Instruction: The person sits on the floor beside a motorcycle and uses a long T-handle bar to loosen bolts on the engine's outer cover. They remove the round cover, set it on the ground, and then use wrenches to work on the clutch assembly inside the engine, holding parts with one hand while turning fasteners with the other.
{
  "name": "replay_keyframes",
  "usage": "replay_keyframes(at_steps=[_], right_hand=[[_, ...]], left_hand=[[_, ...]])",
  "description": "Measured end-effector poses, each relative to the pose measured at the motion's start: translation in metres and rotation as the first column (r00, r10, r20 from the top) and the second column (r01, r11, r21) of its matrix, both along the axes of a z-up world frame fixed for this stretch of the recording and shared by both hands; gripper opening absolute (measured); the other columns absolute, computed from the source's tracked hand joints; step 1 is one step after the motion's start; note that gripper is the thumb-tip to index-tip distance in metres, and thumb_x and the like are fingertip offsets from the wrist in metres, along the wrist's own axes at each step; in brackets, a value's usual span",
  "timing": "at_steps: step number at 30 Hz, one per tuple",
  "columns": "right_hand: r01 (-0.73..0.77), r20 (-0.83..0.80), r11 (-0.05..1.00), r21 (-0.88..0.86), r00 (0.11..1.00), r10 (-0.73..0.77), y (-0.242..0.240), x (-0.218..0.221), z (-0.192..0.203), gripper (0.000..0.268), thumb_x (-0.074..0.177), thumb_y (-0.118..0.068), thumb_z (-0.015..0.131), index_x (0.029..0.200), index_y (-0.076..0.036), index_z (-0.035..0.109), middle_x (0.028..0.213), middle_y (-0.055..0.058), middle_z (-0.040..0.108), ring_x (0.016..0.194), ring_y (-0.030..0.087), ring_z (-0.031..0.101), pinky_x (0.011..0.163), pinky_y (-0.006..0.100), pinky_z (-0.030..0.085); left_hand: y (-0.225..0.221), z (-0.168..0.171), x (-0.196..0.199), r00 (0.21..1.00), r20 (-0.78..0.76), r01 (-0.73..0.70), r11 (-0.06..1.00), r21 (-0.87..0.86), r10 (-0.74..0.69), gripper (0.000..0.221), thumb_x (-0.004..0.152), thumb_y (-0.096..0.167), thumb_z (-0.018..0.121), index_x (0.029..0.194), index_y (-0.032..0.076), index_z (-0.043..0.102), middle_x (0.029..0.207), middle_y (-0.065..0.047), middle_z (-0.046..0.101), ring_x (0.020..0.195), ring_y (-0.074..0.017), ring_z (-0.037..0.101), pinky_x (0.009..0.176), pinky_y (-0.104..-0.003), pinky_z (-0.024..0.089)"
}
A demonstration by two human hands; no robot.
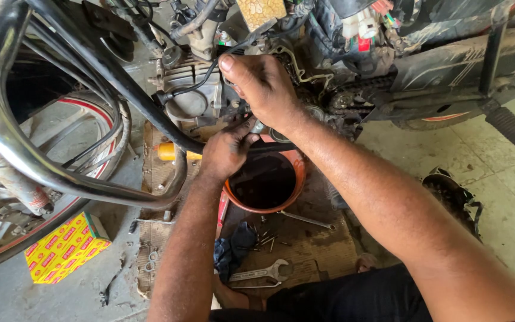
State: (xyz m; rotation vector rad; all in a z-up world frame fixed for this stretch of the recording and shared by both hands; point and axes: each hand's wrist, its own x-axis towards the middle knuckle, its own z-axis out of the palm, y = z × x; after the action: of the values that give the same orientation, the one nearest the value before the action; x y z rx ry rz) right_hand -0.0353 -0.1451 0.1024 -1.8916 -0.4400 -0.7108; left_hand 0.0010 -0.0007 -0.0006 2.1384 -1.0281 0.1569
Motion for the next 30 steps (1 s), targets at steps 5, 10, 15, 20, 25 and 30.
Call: replay_keyframes(at_steps=[5,10,15,20,25,30], right_hand=[[0.000,-0.004,1.000,-0.014,1.000,0.000,0.000,-0.001,0.000,0.065,0.103,-0.068,0.048,0.065,-0.016,0.049,0.056,-0.007,0.037,0.053,0.006,0.039,0.052,0.028,0.031],[0.002,0.030,1.000,0.009,1.000,-0.002,-0.001,-0.002,0.001,0.065,0.103,-0.069,0.049,0.066,-0.016,0.050,0.058,-0.006,0.039,0.055,0.007,0.039,0.053,0.030,0.032],[0.074,-0.037,0.984,0.160,0.997,-0.069,-0.019,-0.002,0.004,0.060,0.096,-0.072,0.049,0.065,-0.020,0.050,0.056,-0.006,0.046,0.049,0.008,0.049,0.048,0.029,0.042],[0.013,-0.013,0.980,0.197,1.000,-0.011,-0.011,-0.004,0.001,0.059,0.095,-0.074,0.049,0.068,-0.021,0.050,0.057,-0.006,0.047,0.049,0.008,0.050,0.046,0.031,0.043],[0.036,-0.031,0.999,-0.007,0.999,-0.036,0.001,-0.013,0.000,0.060,0.099,-0.073,0.049,0.068,-0.022,0.057,0.057,-0.007,0.046,0.054,0.008,0.048,0.051,0.031,0.034],[0.073,-0.049,0.987,0.144,0.997,-0.066,-0.020,-0.010,0.006,0.058,0.097,-0.071,0.049,0.068,-0.021,0.052,0.058,-0.007,0.045,0.051,0.008,0.047,0.049,0.030,0.037]], left_hand=[[0.001,-0.003,0.003,1.000,-0.015,0.017,1.000,-0.002,-0.017,0.045,0.096,0.031,0.067,0.141,0.031,0.060,0.138,-0.005,0.066,0.120,-0.0320,0.065,0.097,-0.043,0.053],[0.001,-0.002,0.005,0.996,-0.031,0.086,0.996,-0.016,-0.086,0.046,0.095,0.033,0.068,0.140,0.027,0.061,0.136,-0.006,0.067,0.121,-0.0310,0.066,0.097,-0.041,0.054],[-0.002,-0.009,0.007,0.998,0.011,0.064,0.996,-0.064,-0.063,0.046,0.096,0.033,0.069,0.140,0.027,0.061,0.138,-0.007,0.066,0.123,-0.0309,0.065,0.099,-0.041,0.053],[-0.002,-0.005,0.006,0.999,-0.013,0.040,0.998,-0.042,-0.040,0.046,0.093,0.033,0.071,0.139,0.026,0.063,0.137,-0.006,0.066,0.122,-0.0301,0.065,0.100,-0.041,0.051],[-0.001,-0.007,0.004,0.999,0.005,0.043,0.998,-0.036,-0.043,0.044,0.097,0.032,0.069,0.139,0.023,0.062,0.137,-0.009,0.067,0.124,-0.0311,0.064,0.100,-0.041,0.053],[-0.002,-0.008,0.005,0.999,0.034,0.045,0.996,-0.072,-0.043,0.044,0.096,0.032,0.068,0.140,0.025,0.062,0.138,-0.009,0.065,0.124,-0.0318,0.063,0.099,-0.040,0.053]])
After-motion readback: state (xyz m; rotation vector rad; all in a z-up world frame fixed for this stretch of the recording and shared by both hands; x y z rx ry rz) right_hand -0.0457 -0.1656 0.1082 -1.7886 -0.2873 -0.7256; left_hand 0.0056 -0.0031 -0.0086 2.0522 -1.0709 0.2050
